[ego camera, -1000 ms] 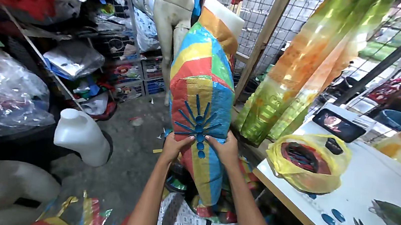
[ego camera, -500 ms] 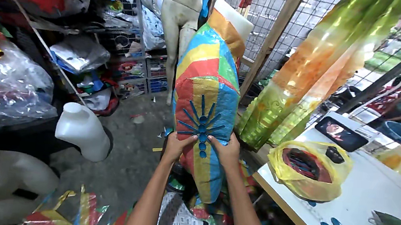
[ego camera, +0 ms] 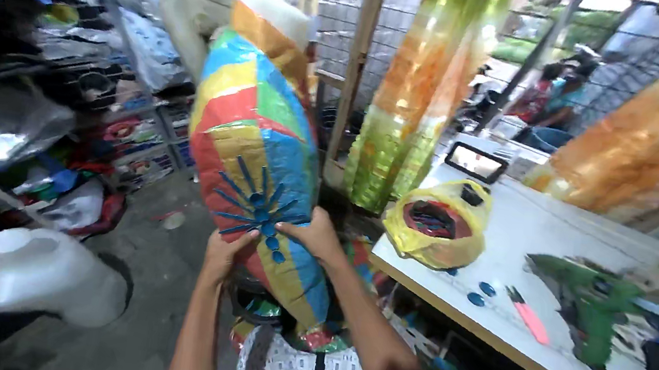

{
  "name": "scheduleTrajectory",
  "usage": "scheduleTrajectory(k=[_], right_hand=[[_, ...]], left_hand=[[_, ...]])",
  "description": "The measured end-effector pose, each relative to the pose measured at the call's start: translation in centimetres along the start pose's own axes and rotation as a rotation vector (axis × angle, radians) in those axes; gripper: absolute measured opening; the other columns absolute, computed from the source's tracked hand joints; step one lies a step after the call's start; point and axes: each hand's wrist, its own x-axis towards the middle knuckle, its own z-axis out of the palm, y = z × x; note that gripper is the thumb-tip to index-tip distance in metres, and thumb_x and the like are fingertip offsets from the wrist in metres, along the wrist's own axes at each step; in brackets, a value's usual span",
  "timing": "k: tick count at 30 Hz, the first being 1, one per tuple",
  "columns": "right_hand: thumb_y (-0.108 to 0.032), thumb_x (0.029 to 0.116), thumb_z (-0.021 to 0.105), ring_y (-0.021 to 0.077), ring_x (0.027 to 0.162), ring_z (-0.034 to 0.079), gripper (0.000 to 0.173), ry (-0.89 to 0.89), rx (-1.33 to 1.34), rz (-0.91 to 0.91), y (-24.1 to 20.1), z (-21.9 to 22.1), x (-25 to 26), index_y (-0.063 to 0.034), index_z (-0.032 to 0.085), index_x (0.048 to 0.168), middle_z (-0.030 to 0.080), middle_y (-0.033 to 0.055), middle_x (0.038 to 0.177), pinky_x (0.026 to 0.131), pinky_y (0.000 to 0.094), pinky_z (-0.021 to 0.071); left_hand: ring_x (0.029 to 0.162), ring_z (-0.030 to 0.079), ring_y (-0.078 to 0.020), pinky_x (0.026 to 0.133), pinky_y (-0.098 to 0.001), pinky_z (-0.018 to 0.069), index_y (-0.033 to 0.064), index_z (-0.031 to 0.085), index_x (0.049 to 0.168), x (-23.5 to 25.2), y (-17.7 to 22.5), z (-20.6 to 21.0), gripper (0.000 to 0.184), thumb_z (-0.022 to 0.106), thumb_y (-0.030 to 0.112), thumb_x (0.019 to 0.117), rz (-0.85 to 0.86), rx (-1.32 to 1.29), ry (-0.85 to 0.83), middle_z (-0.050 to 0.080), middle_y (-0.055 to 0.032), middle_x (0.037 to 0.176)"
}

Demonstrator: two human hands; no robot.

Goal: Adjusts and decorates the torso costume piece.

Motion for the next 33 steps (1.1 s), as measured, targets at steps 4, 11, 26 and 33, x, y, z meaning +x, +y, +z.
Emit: scheduleTrajectory(k=[4, 11, 26, 33], right_hand=[[-0.026, 0.0838, 0.086, 0.0212, 0.099, 0.068, 0.05, -0.153, -0.086, 0.041, -0.5, -1.3, 0.6, 0.0068, 0.065, 0.115, 0.07, 0.0183, 0.106, 0.092, 0.0403, 0.0551], [-0.026, 0.0861, 0.084, 0.0189, 0.092, 0.067, 0.047, -0.224, -0.087, 0.032, -0.5, -1.6, 1.3, 0.0082, 0.064, 0.11, 0.069, 0.0176, 0.1, 0.086, 0.0381, 0.0549], [-0.026, 0.087, 0.083, 0.0148, 0.079, 0.064, 0.038, -0.158, -0.085, -0.006, -0.1, -1.1, 1.0, 0.0064, 0.066, 0.097, 0.067, 0.0126, 0.086, 0.076, 0.0348, 0.0538], [-0.026, 0.0883, 0.082, 0.0168, 0.086, 0.066, 0.043, -0.199, -0.046, 0.026, 0.4, -1.3, 1.0, 0.0081, 0.065, 0.107, 0.068, 0.0157, 0.094, 0.081, 0.036, 0.0553]], left_hand=[[0.081, 0.072, -0.0069, 0.075, -0.0268, 0.0626, -0.0015, 0.048, 0.125, -0.2, -0.1, 0.2, 0.044, 0.069, 0.001, 0.0856, 0.029, -0.001, -0.011, 0.071, 0.0008, 0.094], [0.079, 0.071, -0.0058, 0.073, -0.0256, 0.0623, 0.0008, 0.047, 0.124, 0.0, 0.1, 0.4, 0.041, 0.064, -0.001, 0.0867, 0.03, -0.013, -0.003, 0.07, 0.0026, 0.092], [0.082, 0.072, -0.0077, 0.077, -0.0278, 0.0625, -0.0001, 0.049, 0.121, 0.6, -0.6, 0.8, 0.039, 0.066, -0.005, 0.0862, 0.076, -0.044, 0.04, 0.072, 0.0011, 0.093], [0.085, 0.072, -0.0089, 0.079, -0.0289, 0.0626, -0.0014, 0.047, 0.125, 0.5, -0.9, 0.2, 0.043, 0.067, -0.002, 0.0866, 0.065, -0.038, 0.019, 0.071, -0.0011, 0.096]])
